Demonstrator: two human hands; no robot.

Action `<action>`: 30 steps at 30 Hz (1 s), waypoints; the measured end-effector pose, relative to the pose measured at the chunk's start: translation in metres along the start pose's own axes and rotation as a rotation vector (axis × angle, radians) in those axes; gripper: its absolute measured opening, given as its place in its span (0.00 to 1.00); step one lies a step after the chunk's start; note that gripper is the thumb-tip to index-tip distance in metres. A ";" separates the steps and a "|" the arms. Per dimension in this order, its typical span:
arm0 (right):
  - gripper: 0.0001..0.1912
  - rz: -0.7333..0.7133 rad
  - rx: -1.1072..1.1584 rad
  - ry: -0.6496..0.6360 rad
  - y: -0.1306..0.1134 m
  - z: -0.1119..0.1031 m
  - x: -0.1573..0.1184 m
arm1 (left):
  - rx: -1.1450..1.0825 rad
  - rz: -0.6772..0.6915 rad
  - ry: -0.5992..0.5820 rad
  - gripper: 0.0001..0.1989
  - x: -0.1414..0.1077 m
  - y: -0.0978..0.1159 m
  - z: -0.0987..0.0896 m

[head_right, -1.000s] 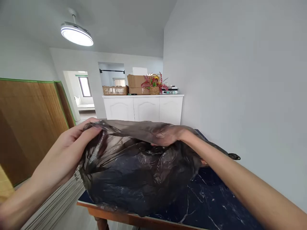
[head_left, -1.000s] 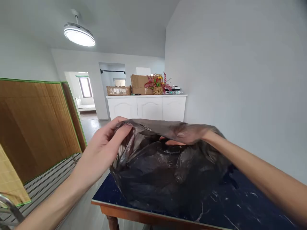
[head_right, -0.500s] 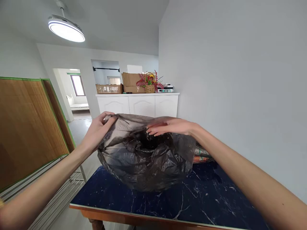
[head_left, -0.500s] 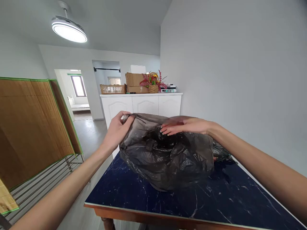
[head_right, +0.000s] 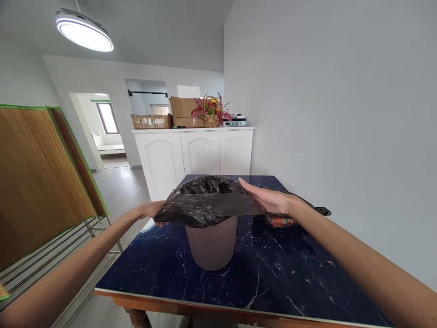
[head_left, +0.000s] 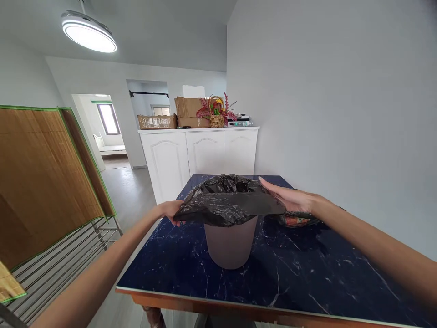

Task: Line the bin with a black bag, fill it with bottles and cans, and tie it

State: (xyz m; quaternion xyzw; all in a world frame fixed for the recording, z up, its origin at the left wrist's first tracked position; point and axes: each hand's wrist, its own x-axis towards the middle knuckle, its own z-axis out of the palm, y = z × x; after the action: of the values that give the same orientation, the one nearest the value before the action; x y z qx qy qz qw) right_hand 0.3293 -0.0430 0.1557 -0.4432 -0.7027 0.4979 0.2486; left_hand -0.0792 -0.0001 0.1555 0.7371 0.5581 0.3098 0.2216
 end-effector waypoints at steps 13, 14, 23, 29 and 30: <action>0.13 -0.648 -0.739 0.633 0.031 0.079 -0.066 | 0.132 0.539 0.220 0.10 -0.111 0.020 0.032; 0.10 -0.703 -0.848 0.609 0.038 0.083 -0.064 | 0.179 0.609 0.227 0.07 -0.115 0.015 0.041; 0.15 -0.785 -1.172 0.377 0.058 0.092 -0.070 | 0.612 0.764 0.100 0.16 -0.143 -0.056 0.082; 0.16 -0.895 -1.019 0.711 0.002 0.082 -0.071 | 0.247 0.369 0.228 0.33 -0.159 -0.098 0.087; 0.19 -0.871 -1.005 0.677 -0.006 0.079 -0.064 | 0.187 0.331 0.178 0.33 -0.156 -0.102 0.085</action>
State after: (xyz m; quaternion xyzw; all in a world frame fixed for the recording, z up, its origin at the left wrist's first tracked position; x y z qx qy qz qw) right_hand 0.2953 -0.1369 0.1371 -0.3141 -0.8426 -0.1906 0.3938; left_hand -0.1181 -0.1197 -0.0059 0.8058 0.4730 0.3530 0.0481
